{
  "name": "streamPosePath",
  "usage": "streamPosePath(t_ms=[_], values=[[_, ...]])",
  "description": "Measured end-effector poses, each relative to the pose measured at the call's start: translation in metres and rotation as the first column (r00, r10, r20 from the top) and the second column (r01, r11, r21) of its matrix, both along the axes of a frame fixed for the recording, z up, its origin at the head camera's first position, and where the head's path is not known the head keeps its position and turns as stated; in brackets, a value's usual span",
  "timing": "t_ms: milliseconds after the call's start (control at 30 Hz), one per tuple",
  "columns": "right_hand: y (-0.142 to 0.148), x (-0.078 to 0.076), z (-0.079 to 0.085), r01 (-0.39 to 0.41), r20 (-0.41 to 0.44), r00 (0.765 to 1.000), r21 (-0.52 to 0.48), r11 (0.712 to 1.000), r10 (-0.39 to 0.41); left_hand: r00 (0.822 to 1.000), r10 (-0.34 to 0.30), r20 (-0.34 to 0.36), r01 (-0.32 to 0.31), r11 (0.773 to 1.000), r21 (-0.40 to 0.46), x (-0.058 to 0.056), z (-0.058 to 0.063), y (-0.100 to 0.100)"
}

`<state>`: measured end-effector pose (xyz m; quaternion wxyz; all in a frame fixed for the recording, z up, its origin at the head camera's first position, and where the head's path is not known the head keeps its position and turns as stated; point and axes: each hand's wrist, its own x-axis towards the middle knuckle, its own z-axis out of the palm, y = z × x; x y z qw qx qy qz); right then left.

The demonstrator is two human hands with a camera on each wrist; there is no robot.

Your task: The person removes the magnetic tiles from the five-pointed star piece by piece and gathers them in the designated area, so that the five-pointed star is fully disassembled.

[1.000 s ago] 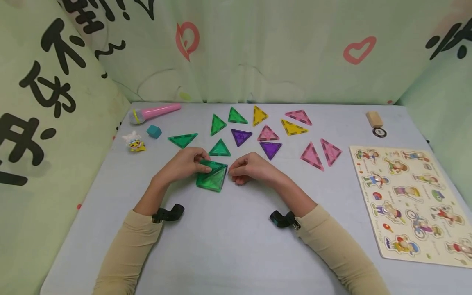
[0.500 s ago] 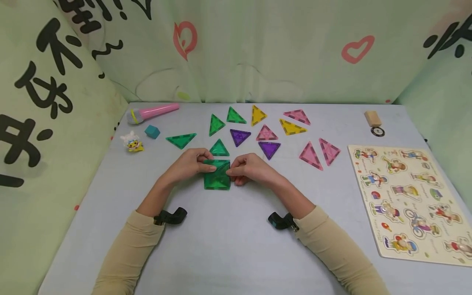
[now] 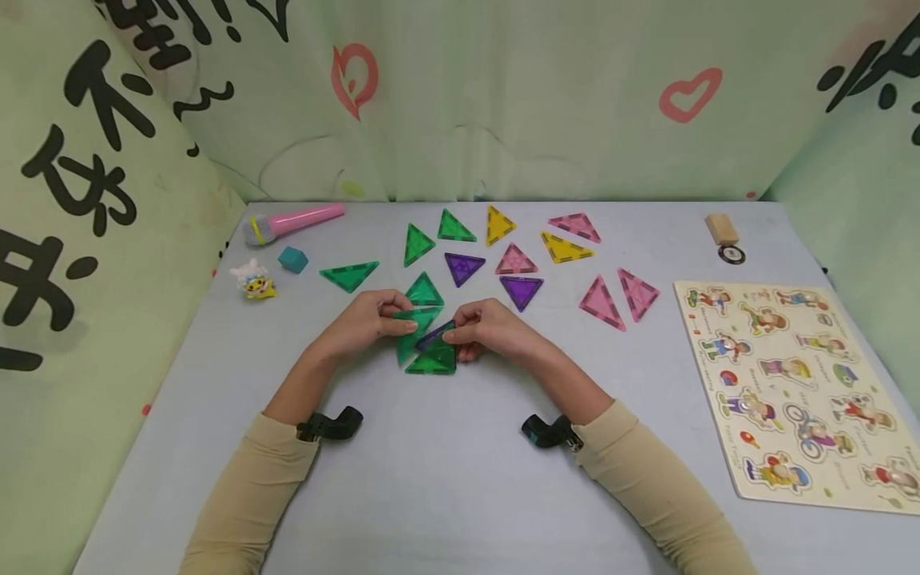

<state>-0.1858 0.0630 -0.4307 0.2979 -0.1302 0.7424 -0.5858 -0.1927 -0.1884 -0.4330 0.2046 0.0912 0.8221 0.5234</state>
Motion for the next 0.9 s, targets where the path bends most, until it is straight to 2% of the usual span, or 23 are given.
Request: streamPosePath(t_ms=[133,200,333,433,667,900], values=[[0.002,0.000,-0.001,-0.014,0.002,1.000,-0.003,1.000,0.014,0.998,0.053,0.030,-0.053,0.999,0.009,-0.002,0.012,-0.023],[0.003,0.000,-0.001,-0.021,0.004,1.000,-0.003,1.000,0.021,0.997,0.056,0.043,-0.056,0.998,-0.011,-0.003,0.017,-0.035],[0.004,-0.001,0.000,-0.025,0.016,1.000,-0.003,1.000,0.025,0.999,0.038,0.038,-0.034,0.994,-0.105,-0.005,0.024,-0.056],[0.005,-0.001,0.000,-0.030,0.025,0.999,-0.004,1.000,0.030,0.998,0.053,0.017,-0.049,0.981,-0.189,-0.004,0.026,-0.071],[0.006,-0.002,-0.002,-0.043,0.041,0.998,-0.005,0.999,0.043,0.997,0.083,-0.009,-0.080,0.922,-0.380,-0.001,0.023,-0.096],[0.006,-0.003,-0.002,-0.045,0.035,0.998,-0.005,0.999,0.045,0.992,0.102,-0.075,-0.126,0.838,-0.531,-0.002,0.022,-0.099]])
